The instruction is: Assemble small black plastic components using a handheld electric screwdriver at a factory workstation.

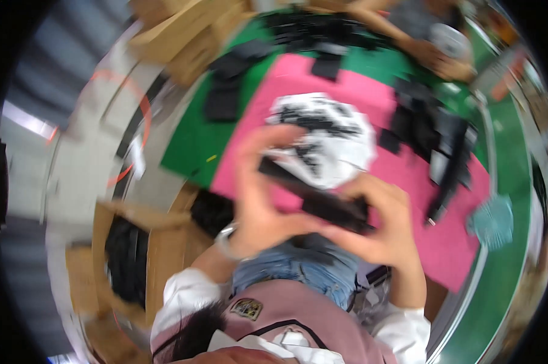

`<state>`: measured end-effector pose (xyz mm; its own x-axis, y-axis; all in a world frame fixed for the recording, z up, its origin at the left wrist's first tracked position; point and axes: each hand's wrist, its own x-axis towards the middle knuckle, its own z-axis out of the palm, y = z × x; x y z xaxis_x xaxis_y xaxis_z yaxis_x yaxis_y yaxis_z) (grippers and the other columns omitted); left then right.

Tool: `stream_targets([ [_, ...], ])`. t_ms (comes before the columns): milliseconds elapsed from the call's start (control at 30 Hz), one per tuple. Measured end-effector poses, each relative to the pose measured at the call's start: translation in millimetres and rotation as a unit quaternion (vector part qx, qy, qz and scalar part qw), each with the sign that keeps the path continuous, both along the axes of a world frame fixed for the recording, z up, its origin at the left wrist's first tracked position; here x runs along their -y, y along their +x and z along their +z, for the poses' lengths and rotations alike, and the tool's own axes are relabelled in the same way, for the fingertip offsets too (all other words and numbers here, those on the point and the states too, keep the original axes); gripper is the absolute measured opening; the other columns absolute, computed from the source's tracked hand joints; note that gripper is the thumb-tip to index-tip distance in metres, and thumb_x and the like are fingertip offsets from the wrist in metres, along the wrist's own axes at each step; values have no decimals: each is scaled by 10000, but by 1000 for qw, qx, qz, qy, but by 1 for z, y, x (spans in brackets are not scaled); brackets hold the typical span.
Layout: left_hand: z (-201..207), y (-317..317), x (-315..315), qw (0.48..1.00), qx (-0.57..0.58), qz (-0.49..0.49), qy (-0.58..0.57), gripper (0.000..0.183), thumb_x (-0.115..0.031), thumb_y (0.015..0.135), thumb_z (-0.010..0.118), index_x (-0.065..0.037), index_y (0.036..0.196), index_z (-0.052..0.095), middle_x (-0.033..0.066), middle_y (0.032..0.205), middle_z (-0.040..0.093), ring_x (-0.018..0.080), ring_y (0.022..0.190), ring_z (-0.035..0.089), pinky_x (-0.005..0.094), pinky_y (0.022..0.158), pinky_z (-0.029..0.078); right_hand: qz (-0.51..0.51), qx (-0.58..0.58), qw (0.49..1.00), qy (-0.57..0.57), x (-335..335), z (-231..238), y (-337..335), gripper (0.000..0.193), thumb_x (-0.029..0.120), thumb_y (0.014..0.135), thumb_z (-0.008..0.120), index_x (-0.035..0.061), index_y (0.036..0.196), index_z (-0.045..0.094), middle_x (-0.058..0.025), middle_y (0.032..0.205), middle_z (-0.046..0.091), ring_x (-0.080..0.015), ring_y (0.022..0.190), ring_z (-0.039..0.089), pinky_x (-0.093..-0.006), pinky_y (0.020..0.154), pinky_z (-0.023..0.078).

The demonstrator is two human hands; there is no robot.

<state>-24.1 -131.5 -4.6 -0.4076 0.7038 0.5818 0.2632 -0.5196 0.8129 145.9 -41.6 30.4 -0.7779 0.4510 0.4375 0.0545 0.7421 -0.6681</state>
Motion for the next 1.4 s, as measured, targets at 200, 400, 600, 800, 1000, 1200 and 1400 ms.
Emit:
stream_targets([
  [200, -3, 5, 19, 996, 56, -31, -65, 410, -342, 716, 742, 31, 698, 572, 78, 548, 517, 132, 477, 473, 269, 463, 382, -80, -115, 973, -186, -24, -75, 76, 509, 365, 841, 502, -59, 1121, 540, -148, 987, 609, -227, 848, 606, -357, 793, 490],
  [400, -6, -55, 83, 979, 67, 156, -113, 350, -294, 660, 741, 20, 639, 587, 114, 523, 523, 106, 504, 514, 299, 481, 409, 153, 24, 923, -351, 19, -29, -22, 632, 449, 872, 514, -80, 1216, 473, -181, 1004, 603, -186, 670, 594, -256, 582, 473],
  [600, -93, -237, 244, 598, -72, 696, -391, 521, -447, 768, 679, 27, 982, 669, 182, 920, 675, 304, 795, 639, 388, 762, 478, -118, 43, 983, -136, -2, -20, -17, 330, 1, 717, 628, -21, 1045, 605, -82, 879, 645, -92, 646, 567, -212, 579, 439],
  [800, -222, -309, 460, 381, -50, 683, -621, 629, -493, 732, 679, 60, 1021, 603, 222, 1007, 633, 371, 911, 603, 422, 837, 466, -316, 132, 896, 284, -64, -16, 19, 598, 20, 686, 608, 8, 1250, 410, -184, 1214, 468, -346, 1057, 520, -386, 873, 455],
  [1000, -194, -312, 313, 722, -37, 623, -299, 248, -116, 838, 610, 70, 1003, 605, 133, 962, 646, 218, 858, 587, 316, 822, 457, -402, 207, 857, 247, -121, -39, 56, 639, 12, 657, 583, -20, 1266, 390, -222, 1251, 450, -361, 1102, 505, -371, 938, 428],
  [1200, -72, -226, 130, 848, -155, 490, -129, 157, -39, 849, 561, 7, 995, 595, 91, 979, 604, 206, 900, 573, 308, 808, 465, -430, 226, 834, 262, -138, -51, 47, 563, 45, 768, 496, -43, 1302, 339, -243, 1192, 521, -389, 1005, 560, -425, 832, 477],
  [1400, 5, -83, -28, 936, -314, 157, -37, 105, 31, 758, 576, -7, 847, 617, 125, 880, 600, 273, 851, 589, 333, 767, 458, -430, 31, 870, 241, -111, -20, 49, 416, 10, 792, 499, -44, 1202, 456, -247, 1144, 550, -385, 936, 591, -436, 796, 479],
])
